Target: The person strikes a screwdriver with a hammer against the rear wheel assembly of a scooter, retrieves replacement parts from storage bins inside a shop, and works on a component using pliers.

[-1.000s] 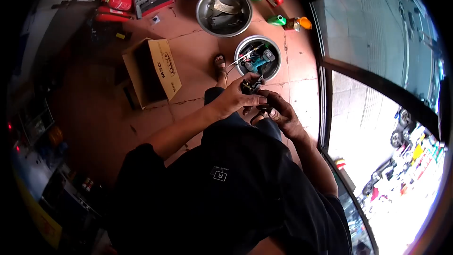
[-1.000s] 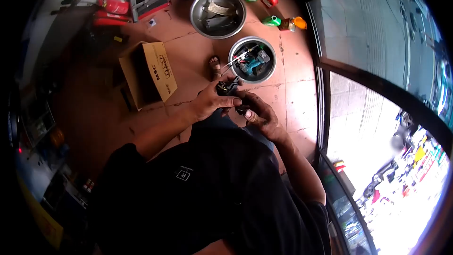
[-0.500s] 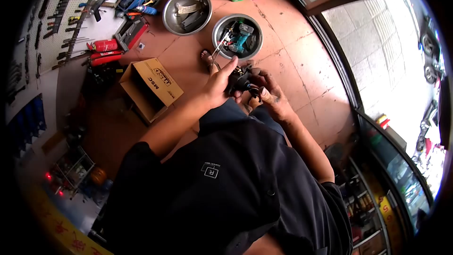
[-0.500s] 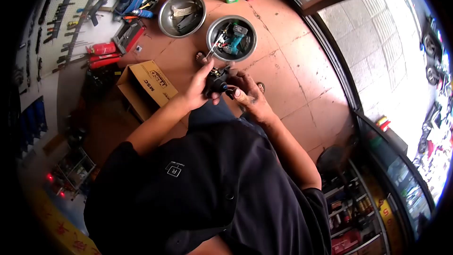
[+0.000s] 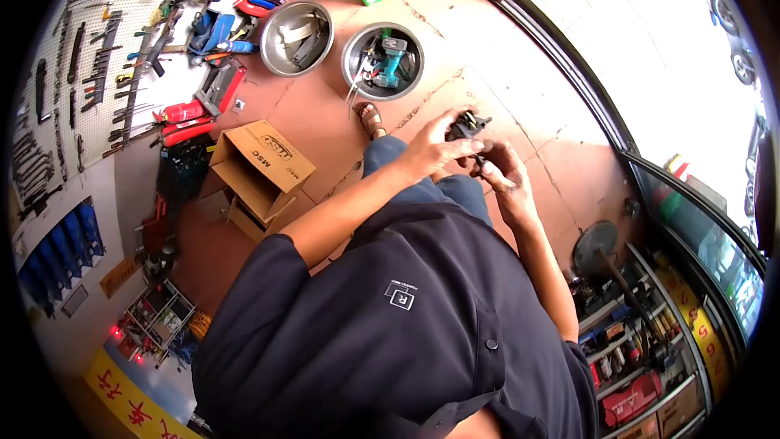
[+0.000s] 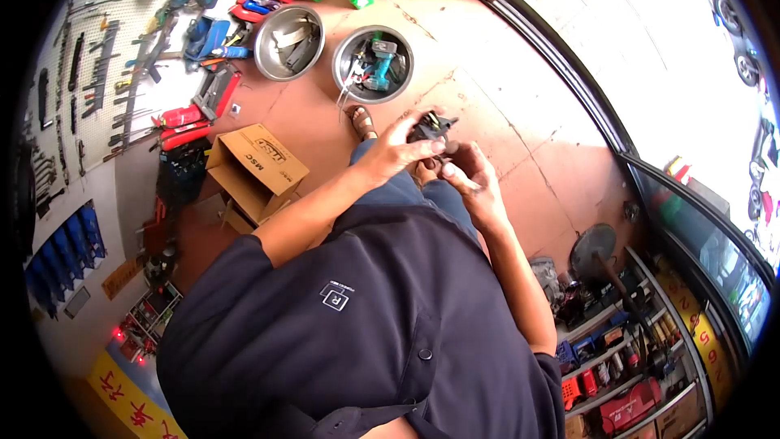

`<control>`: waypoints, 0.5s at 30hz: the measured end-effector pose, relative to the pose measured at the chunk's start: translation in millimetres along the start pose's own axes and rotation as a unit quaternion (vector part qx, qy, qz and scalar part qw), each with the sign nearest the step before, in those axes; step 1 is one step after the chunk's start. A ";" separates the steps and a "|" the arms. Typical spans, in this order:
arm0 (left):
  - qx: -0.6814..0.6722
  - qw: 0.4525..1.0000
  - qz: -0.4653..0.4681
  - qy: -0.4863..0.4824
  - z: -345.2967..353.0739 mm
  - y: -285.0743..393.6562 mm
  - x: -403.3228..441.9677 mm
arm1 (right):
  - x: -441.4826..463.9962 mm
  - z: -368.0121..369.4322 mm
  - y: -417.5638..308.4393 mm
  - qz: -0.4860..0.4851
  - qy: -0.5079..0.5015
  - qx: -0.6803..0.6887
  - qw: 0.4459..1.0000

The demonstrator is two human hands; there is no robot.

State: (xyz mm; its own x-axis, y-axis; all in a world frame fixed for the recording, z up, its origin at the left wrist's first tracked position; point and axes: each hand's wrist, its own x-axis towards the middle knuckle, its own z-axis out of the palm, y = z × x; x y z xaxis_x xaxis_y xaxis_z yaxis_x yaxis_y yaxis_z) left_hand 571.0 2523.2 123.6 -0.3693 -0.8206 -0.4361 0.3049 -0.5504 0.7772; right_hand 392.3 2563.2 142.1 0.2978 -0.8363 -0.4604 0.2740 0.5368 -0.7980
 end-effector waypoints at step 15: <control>0.336 0.888 0.194 0.246 -65.1 -0.6 -46.5 | 41.4 76.7 17.6 0.082 -0.097 -0.115 0.985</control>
State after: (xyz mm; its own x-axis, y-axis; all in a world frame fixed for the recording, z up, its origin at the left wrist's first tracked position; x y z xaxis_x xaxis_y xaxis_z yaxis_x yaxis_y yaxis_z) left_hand 645.1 2551.7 113.9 0.1272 -0.9874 -0.0940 -0.3278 -0.1313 0.9356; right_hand 479.6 2546.6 138.8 0.4962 -0.6918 -0.5247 0.0006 0.6046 -0.7966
